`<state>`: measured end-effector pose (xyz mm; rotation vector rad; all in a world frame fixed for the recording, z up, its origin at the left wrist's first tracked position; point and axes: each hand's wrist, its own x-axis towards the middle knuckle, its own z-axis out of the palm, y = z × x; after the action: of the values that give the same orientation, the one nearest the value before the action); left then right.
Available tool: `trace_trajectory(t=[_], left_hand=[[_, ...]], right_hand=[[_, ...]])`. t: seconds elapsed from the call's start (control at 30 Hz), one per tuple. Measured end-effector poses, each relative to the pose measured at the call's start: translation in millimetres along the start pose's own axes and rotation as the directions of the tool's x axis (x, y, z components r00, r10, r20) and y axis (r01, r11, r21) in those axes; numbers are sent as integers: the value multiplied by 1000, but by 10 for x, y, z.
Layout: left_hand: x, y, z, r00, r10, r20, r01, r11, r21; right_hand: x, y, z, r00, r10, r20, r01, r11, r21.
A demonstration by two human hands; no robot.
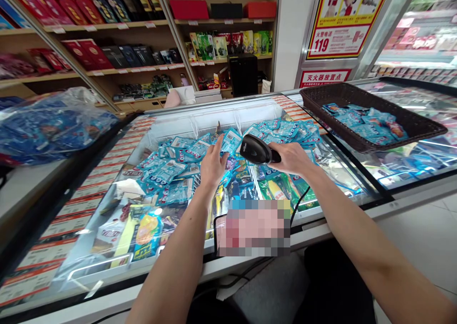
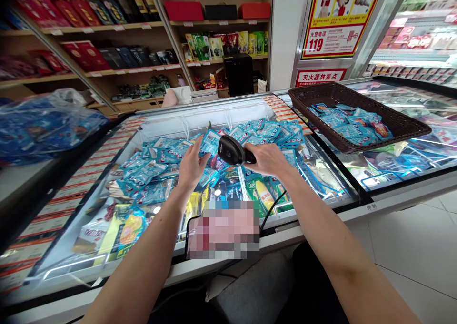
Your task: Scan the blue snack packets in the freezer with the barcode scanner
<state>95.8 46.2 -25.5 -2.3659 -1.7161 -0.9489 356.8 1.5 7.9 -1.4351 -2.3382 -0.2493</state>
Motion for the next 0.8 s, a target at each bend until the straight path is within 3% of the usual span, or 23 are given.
trace_trajectory(t=[0.1, 0.3, 0.43, 0.57, 0.8], left_hand=[[3, -32, 15, 999, -41, -35, 43, 997, 68], [-32, -12, -29, 972, -98, -213, 132, 980, 150], [-38, 51, -53, 991, 69, -112, -53, 989, 140], [-32, 71, -9, 971, 234, 47, -238, 966, 105], [-48, 36, 9, 995, 93, 26, -96, 977, 191]], right_hand=[[2, 8, 5, 1000, 11, -7, -11, 1000, -5], [10, 21, 4, 998, 58, -7, -59, 998, -31], [9, 25, 2, 998, 58, -12, -58, 998, -38], [10, 20, -1, 998, 68, 1, -68, 997, -41], [10, 17, -7, 997, 72, 6, -72, 996, -60]])
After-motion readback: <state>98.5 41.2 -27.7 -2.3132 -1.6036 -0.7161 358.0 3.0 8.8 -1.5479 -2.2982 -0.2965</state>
